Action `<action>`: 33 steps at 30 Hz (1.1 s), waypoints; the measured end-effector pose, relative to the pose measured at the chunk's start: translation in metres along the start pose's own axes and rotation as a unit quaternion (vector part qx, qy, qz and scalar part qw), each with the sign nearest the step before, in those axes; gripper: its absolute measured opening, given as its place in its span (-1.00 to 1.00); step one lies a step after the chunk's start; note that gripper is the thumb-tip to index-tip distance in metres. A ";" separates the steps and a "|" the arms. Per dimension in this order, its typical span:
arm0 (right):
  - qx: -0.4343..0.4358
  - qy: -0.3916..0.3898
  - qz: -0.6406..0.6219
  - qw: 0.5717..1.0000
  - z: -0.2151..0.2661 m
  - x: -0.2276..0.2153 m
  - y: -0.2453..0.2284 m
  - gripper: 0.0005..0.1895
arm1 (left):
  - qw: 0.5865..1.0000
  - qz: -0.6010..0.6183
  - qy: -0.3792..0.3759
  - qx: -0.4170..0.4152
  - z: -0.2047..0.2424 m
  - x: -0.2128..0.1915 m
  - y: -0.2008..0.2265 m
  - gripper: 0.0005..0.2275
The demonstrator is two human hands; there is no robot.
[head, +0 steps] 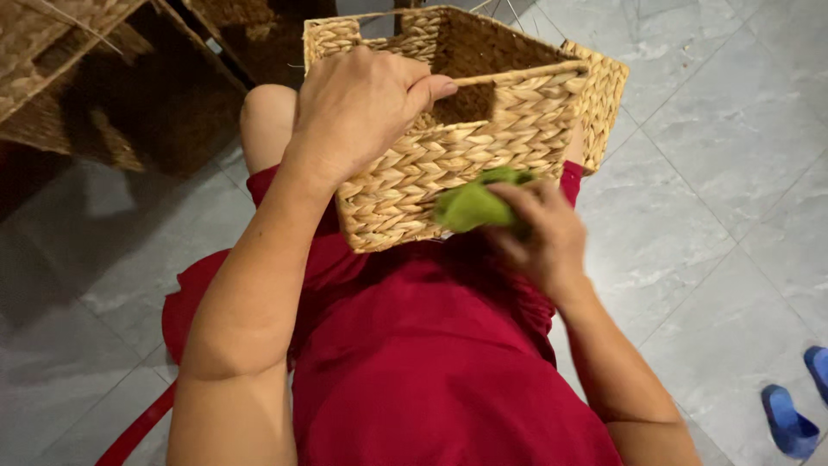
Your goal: The person wipes the interior and exterior surfaces of a rectangular woven basket using a green cloth. They rotate the basket to clean different sides and the bottom, holding it on their lap while seated.
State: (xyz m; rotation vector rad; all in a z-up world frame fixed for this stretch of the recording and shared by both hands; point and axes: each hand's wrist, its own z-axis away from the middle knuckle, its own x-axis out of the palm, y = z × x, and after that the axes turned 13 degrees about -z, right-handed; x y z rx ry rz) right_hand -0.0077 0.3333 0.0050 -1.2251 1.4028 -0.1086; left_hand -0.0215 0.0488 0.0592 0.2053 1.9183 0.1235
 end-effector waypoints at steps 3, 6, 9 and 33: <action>0.063 0.045 0.018 0.997 0.003 -0.020 0.016 -0.48 | 1.000 0.011 -0.012 -0.012 -0.001 0.000 -0.001 -0.58; 0.108 0.072 0.051 0.990 0.010 -0.028 0.021 -0.50 | 1.000 0.007 -0.008 -0.015 -0.001 0.003 -0.001 -0.60; 0.083 0.070 0.032 0.994 0.012 -0.027 0.014 -0.48 | 1.000 0.014 0.012 -0.011 -0.003 0.003 0.000 -0.63; 0.068 0.047 0.031 0.996 0.012 -0.014 0.012 -0.48 | 0.998 0.036 -0.031 -0.046 -0.005 0.007 0.002 -0.59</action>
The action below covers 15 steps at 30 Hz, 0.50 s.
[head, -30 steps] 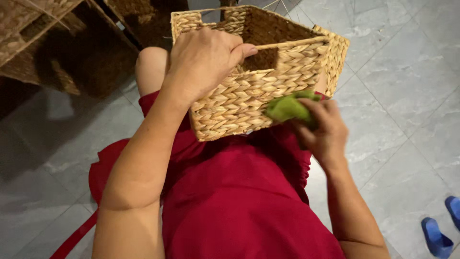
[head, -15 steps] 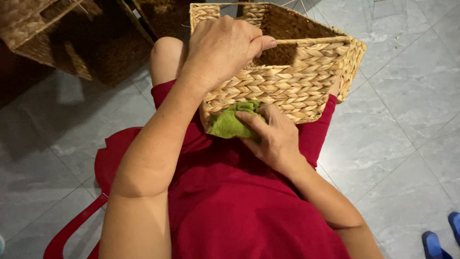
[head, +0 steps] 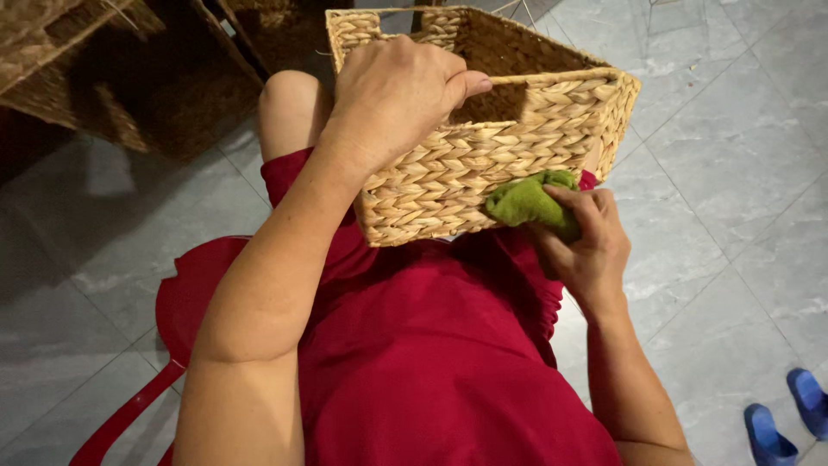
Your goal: The person wipes the interior and exterior surfaces of a rectangular woven basket using a green cloth. They rotate the basket to clean different sides and the bottom, holding it on their lap while seated.
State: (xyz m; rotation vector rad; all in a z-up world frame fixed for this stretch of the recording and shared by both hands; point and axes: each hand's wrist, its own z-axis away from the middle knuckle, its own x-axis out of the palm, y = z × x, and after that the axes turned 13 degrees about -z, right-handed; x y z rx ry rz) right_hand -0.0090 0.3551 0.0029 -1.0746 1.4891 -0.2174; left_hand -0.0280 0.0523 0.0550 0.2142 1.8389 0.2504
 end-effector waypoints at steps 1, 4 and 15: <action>-0.020 -0.003 -0.009 1.000 -0.002 0.002 -0.002 -0.48 | 1.000 0.005 0.003 -0.001 0.000 -0.002 0.000 -0.60; -0.063 -0.018 -0.042 0.997 -0.007 0.011 -0.014 -0.48 | 1.000 0.007 0.006 -0.003 0.001 -0.007 0.000 -0.61; -0.182 -0.091 -0.041 0.978 -0.032 0.062 -0.085 -0.43 | 1.000 0.008 -0.019 -0.019 -0.001 -0.008 0.000 -0.61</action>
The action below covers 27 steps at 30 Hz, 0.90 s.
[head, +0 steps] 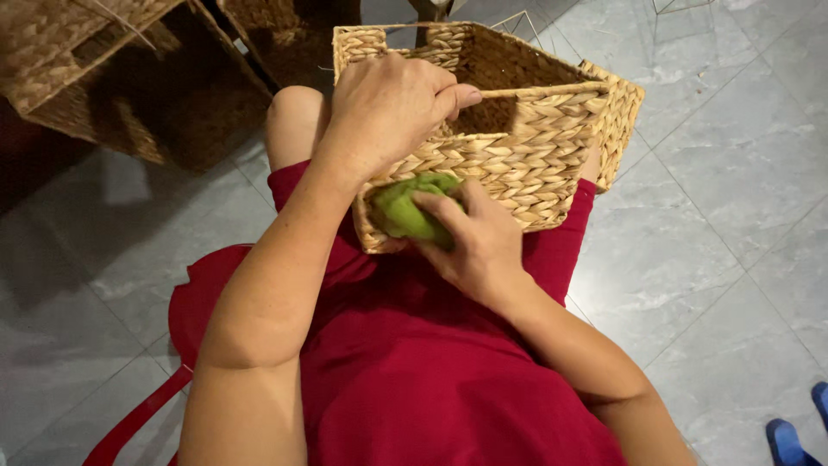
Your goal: The person wipes the interior and exterior surfaces of a rectangular woven basket using a green cloth. They rotate the basket to clean different sides and the bottom, holding it on their lap while seated.
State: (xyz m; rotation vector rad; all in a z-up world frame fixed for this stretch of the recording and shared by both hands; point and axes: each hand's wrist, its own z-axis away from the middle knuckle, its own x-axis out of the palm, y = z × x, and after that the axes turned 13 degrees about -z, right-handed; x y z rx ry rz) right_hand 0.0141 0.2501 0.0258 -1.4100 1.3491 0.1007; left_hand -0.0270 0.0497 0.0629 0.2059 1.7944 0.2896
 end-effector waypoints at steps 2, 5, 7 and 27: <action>0.003 -0.018 0.007 1.000 -0.005 -0.001 -0.004 -0.39 | 0.998 -0.037 0.042 0.026 -0.001 0.001 -0.001 -0.61; -0.013 -0.021 0.008 1.000 -0.008 -0.009 -0.002 -0.39 | 1.000 0.011 0.020 0.008 0.001 -0.001 -0.001 -0.63; -0.007 -0.018 0.005 1.000 -0.006 -0.018 0.004 -0.42 | 1.000 0.009 0.022 0.019 0.002 -0.003 -0.002 -0.62; 0.014 0.047 0.017 0.999 -0.031 -0.016 0.007 -0.46 | 0.998 0.029 -0.051 -0.011 -0.005 0.000 -0.008 -0.62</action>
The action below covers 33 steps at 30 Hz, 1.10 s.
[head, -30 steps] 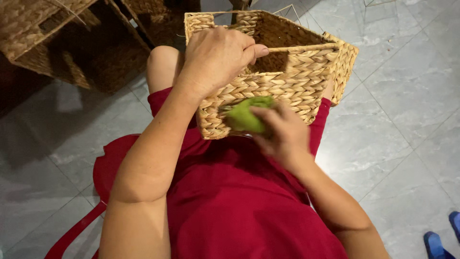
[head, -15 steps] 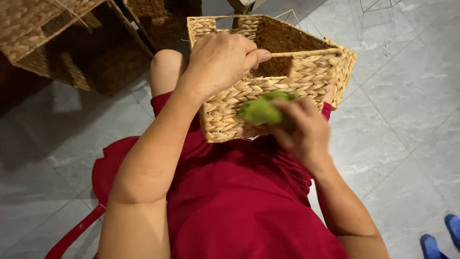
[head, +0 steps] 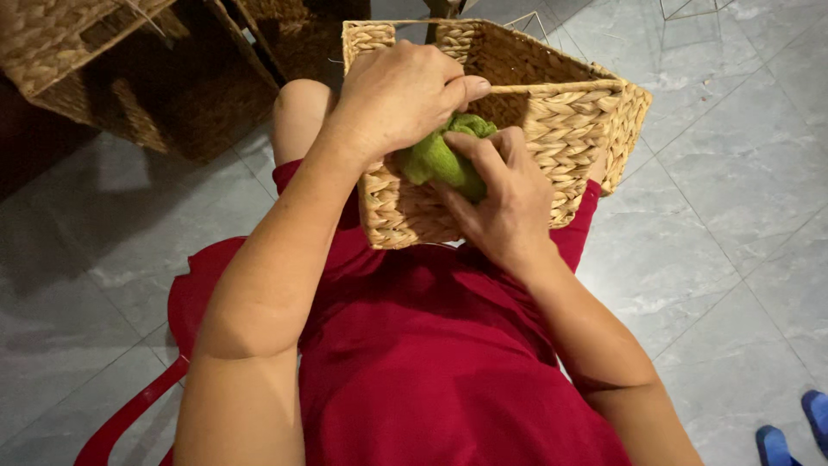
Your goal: The person wipes the interior and exterior surfaces of a rectangular woven basket using a green cloth. They rotate the basket to clean different sides and the bottom, holding it on their lap while seated.
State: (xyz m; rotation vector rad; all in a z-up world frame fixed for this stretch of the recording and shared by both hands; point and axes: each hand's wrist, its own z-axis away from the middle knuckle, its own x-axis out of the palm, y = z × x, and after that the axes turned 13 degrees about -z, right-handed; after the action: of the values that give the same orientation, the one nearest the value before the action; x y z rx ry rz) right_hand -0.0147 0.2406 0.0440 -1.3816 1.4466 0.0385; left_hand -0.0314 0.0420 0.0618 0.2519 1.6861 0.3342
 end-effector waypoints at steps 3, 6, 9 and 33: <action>-0.011 -0.011 0.017 1.000 0.010 -0.016 0.009 -0.46 | 1.000 0.007 0.010 0.011 0.003 0.002 0.000 -0.60; 0.028 0.015 0.048 0.998 0.027 -0.035 0.021 -0.47 | 1.000 0.010 0.002 0.006 0.000 0.001 0.002 -0.58; 0.110 0.025 0.047 0.993 0.042 -0.046 0.031 -0.46 | 1.000 -0.001 -0.026 -0.012 -0.001 0.002 0.005 -0.56; 0.175 0.045 0.052 0.982 0.099 -0.069 0.077 -0.48 | 0.999 -0.024 0.020 0.038 0.009 -0.006 0.009 -0.66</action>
State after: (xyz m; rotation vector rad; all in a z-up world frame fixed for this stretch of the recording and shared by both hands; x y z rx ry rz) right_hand -0.0249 0.3770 0.0023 -1.0323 1.5154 -0.2049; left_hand -0.0217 0.0496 0.0692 0.2619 1.7440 0.2413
